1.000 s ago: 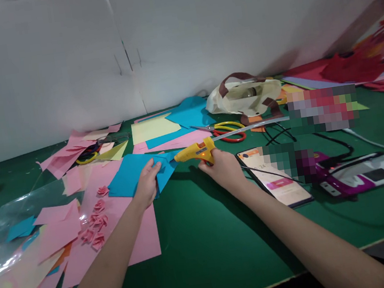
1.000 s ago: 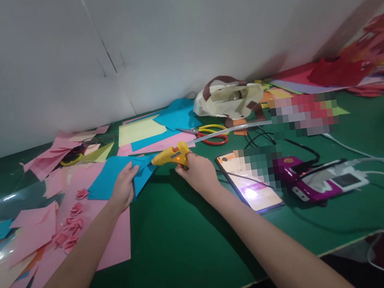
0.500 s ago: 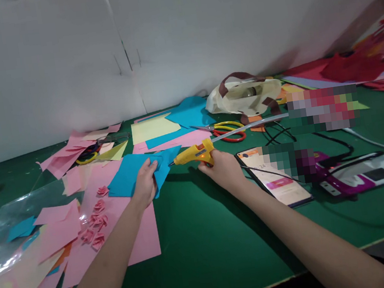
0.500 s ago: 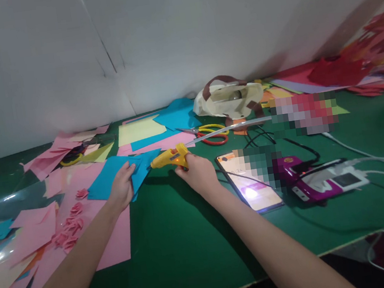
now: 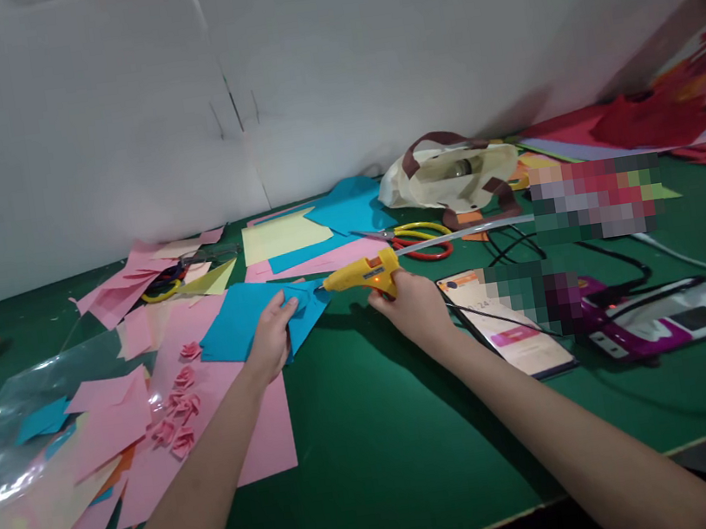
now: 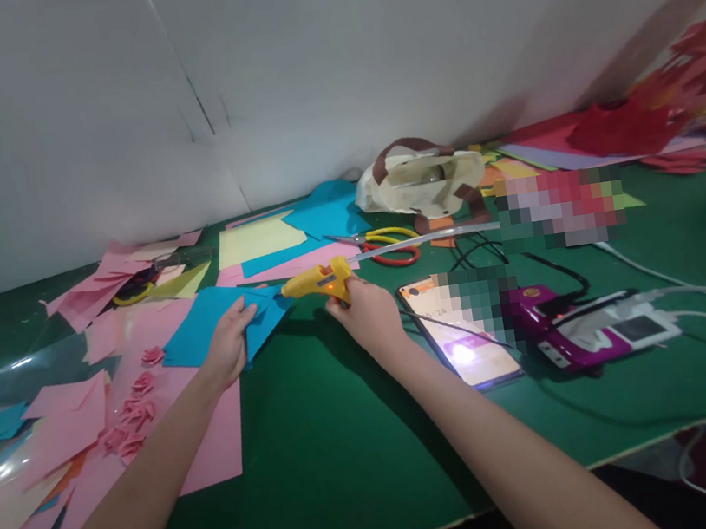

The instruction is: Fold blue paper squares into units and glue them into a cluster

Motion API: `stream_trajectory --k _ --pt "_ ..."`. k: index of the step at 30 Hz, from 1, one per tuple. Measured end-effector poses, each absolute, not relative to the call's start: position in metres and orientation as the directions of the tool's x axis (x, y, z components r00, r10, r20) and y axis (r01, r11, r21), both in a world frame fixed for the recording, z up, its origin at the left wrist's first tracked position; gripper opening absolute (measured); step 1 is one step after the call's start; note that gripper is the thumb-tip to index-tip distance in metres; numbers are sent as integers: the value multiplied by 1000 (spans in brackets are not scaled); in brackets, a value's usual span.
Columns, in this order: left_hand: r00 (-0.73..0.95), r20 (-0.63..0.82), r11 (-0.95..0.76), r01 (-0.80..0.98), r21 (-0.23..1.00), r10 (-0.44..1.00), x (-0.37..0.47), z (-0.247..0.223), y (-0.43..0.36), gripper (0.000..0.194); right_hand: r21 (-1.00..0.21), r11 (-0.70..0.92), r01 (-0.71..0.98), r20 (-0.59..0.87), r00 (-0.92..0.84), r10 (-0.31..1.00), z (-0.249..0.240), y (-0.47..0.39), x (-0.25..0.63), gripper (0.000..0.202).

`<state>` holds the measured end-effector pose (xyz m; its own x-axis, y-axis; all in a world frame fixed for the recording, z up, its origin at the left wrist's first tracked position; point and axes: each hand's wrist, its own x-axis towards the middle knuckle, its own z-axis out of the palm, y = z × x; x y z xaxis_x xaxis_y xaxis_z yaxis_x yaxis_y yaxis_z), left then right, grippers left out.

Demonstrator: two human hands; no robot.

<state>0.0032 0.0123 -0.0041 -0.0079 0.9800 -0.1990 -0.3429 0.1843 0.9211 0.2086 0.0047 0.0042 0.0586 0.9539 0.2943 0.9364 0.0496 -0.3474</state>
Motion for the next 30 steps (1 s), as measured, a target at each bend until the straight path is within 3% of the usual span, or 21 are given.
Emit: stream_trajectory --k 17,30 --pt "-55 -226 190 -372 908 973 5 1 12 38 -404 114 908 237 -17 971 5 0 205 17" --pt "-88 -253 195 -419 887 963 4 0 12 52 -459 99 883 245 19 969 4 0 205 17"
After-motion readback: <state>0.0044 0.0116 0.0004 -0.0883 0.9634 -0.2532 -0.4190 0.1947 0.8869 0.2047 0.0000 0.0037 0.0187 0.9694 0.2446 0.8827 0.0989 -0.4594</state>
